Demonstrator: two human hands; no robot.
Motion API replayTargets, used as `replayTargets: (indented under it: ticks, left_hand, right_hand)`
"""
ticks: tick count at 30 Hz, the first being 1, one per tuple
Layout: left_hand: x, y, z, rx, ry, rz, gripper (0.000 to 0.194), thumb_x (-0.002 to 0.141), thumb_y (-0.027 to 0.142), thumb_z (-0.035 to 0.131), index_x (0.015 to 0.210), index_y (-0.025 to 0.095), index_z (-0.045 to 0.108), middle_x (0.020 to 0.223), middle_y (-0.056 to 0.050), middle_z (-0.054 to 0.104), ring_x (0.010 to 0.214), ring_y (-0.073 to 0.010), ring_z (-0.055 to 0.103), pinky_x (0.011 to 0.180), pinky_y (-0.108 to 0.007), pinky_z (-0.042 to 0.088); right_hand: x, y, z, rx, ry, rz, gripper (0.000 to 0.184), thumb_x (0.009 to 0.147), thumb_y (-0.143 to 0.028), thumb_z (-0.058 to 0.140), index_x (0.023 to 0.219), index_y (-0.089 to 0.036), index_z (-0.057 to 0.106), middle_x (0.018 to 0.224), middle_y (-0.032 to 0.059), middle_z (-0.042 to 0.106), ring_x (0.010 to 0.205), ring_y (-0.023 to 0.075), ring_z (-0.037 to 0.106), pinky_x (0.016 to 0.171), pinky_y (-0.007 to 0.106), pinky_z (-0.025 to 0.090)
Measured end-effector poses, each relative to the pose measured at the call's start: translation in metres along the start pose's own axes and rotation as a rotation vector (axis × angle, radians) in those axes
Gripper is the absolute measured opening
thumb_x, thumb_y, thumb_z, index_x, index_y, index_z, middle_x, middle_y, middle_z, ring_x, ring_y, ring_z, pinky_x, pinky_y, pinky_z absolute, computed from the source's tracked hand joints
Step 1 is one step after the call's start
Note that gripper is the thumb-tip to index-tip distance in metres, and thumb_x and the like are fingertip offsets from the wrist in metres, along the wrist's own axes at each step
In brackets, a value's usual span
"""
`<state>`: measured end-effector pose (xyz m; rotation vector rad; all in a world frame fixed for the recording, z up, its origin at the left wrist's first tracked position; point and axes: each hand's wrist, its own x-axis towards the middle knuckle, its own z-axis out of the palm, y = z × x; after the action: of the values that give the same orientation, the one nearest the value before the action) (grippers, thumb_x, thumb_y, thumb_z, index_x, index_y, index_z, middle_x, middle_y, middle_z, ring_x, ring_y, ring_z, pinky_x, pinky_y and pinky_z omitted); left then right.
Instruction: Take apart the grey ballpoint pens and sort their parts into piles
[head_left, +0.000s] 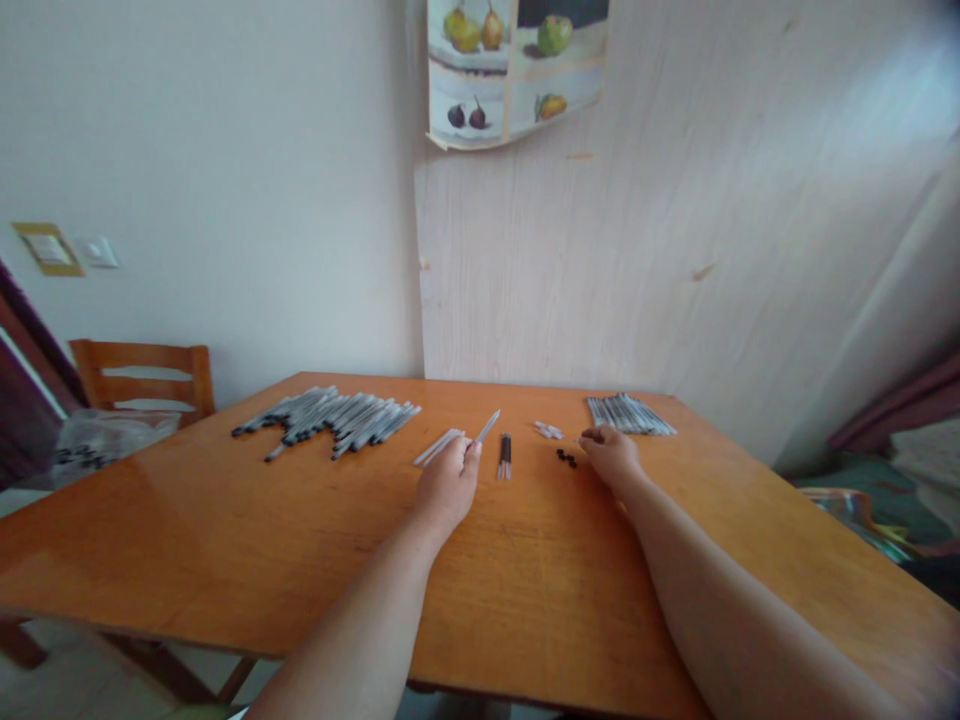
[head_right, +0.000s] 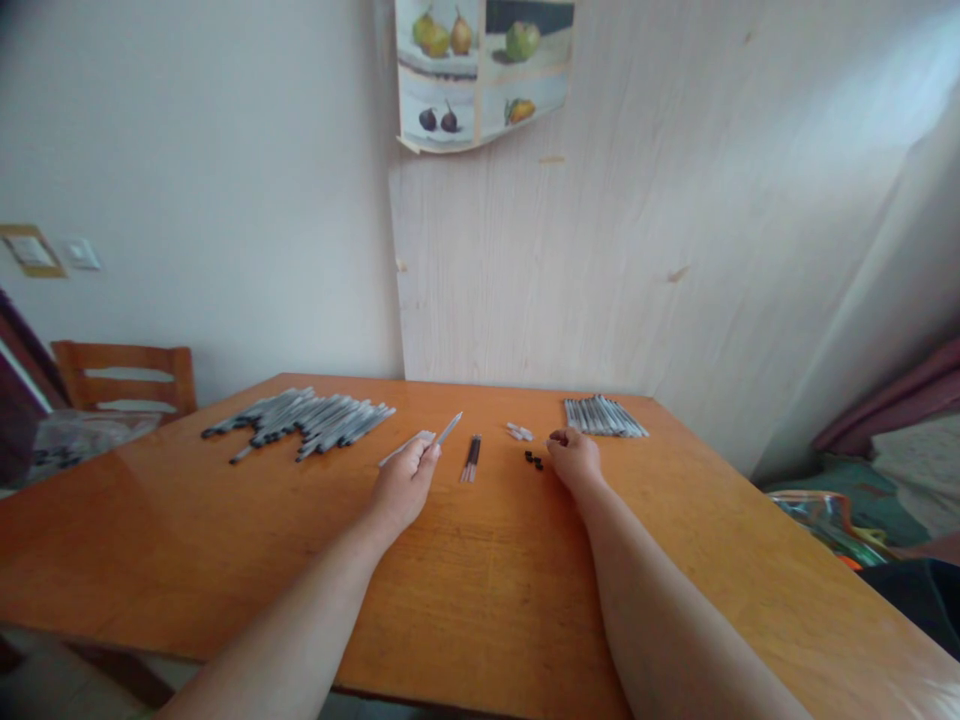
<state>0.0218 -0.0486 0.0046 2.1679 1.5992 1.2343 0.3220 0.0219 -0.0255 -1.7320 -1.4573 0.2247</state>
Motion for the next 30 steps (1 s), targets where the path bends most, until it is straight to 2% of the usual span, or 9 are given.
replayTargets:
  ticks: [4, 10, 17, 23, 30]
  left_hand:
    - [0.0, -0.002, 0.003, 0.001, -0.007, -0.01, 0.031, 0.095, 0.041, 0.035, 0.086, 0.021, 0.056, 0.079, -0.003, 0.061, 0.075, -0.0164, 0.056, 0.068, -0.026, 0.038]
    - [0.001, -0.006, 0.008, -0.038, -0.013, -0.005, 0.032, 0.095, 0.042, 0.035, 0.087, 0.021, 0.057, 0.075, -0.004, 0.061, 0.073, -0.0178, 0.056, 0.067, -0.027, 0.037]
    - [0.002, -0.007, 0.008, -0.062, 0.003, 0.006, 0.03, 0.095, 0.042, 0.036, 0.085, 0.022, 0.056, 0.077, -0.003, 0.06, 0.074, -0.0186, 0.055, 0.067, -0.028, 0.036]
    - [0.002, -0.009, 0.01, -0.127, 0.017, 0.016, 0.027, 0.094, 0.041, 0.039, 0.083, 0.022, 0.056, 0.076, -0.003, 0.059, 0.074, -0.0185, 0.054, 0.067, -0.028, 0.034]
    - [0.004, -0.011, 0.012, -0.202, 0.008, -0.023, 0.026, 0.091, 0.041, 0.043, 0.081, 0.022, 0.056, 0.073, -0.001, 0.057, 0.07, -0.017, 0.051, 0.066, -0.028, 0.033]
  right_hand:
    - [-0.001, -0.001, 0.003, -0.119, -0.081, -0.021, 0.03, 0.076, -0.026, 0.059, 0.099, -0.016, 0.074, 0.099, 0.0124, 0.073, 0.092, 0.0253, 0.065, 0.078, 0.032, 0.046]
    - [-0.004, -0.006, 0.002, -0.154, -0.123, -0.017, 0.041, 0.079, -0.021, 0.05, 0.114, -0.014, 0.07, 0.115, 0.011, 0.069, 0.11, 0.0246, 0.061, 0.093, 0.03, 0.044]
    - [-0.007, -0.014, -0.003, -0.199, -0.142, 0.079, 0.047, 0.085, -0.031, 0.046, 0.127, -0.016, 0.061, 0.124, 0.0142, 0.064, 0.117, 0.0272, 0.057, 0.097, 0.034, 0.042]
    - [-0.006, -0.015, -0.003, -0.225, -0.15, 0.121, 0.051, 0.088, -0.037, 0.041, 0.133, -0.016, 0.055, 0.127, 0.0158, 0.061, 0.123, 0.0295, 0.052, 0.099, 0.039, 0.04]
    - [-0.003, -0.009, 0.004, -0.271, -0.239, 0.013, 0.045, 0.087, -0.033, 0.042, 0.126, -0.026, 0.061, 0.13, 0.0095, 0.06, 0.126, 0.0299, 0.049, 0.104, 0.046, 0.034]
